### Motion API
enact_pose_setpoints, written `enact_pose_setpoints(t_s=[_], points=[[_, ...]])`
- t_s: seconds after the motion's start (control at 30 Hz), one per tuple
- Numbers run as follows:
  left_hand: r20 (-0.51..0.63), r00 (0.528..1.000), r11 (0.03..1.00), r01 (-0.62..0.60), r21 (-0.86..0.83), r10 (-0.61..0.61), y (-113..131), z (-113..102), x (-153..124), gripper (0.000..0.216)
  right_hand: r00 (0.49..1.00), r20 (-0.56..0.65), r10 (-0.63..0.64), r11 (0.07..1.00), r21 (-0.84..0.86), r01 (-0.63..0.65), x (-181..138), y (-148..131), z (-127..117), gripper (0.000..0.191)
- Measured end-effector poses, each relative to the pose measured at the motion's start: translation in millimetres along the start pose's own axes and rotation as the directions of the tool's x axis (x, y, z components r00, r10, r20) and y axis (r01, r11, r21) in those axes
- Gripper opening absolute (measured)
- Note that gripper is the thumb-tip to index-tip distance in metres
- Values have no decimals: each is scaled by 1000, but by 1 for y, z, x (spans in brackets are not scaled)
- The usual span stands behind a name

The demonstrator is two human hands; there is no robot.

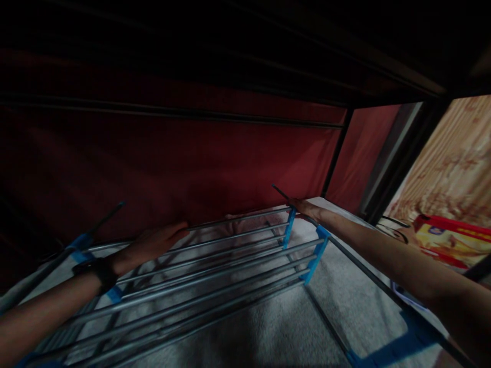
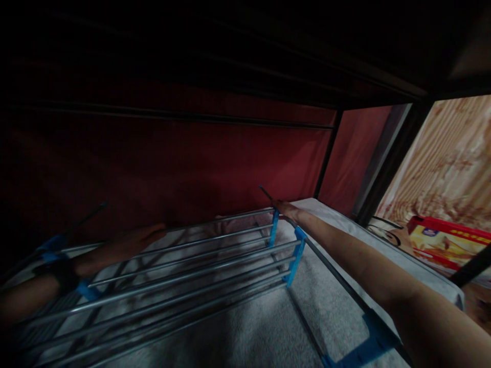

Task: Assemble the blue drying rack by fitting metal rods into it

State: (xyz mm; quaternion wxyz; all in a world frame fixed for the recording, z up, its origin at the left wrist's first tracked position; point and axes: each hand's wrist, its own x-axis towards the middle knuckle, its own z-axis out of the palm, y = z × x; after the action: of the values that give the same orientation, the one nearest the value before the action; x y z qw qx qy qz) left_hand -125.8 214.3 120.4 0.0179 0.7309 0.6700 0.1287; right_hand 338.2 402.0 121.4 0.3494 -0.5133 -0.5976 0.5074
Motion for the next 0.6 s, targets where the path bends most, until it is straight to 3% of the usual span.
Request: enact_pose_setpoints(t_s=[0.33,0.6], points=[[9,1000,1000,19,22,-19,-4,5,0,61,1000,-2,22,999,-35,-22,-12,-12,6,21],[-7,1000,1000,18,3,-18,-4,5,0,67,999,8,32,998,-63,-31,5,2,-2,27]])
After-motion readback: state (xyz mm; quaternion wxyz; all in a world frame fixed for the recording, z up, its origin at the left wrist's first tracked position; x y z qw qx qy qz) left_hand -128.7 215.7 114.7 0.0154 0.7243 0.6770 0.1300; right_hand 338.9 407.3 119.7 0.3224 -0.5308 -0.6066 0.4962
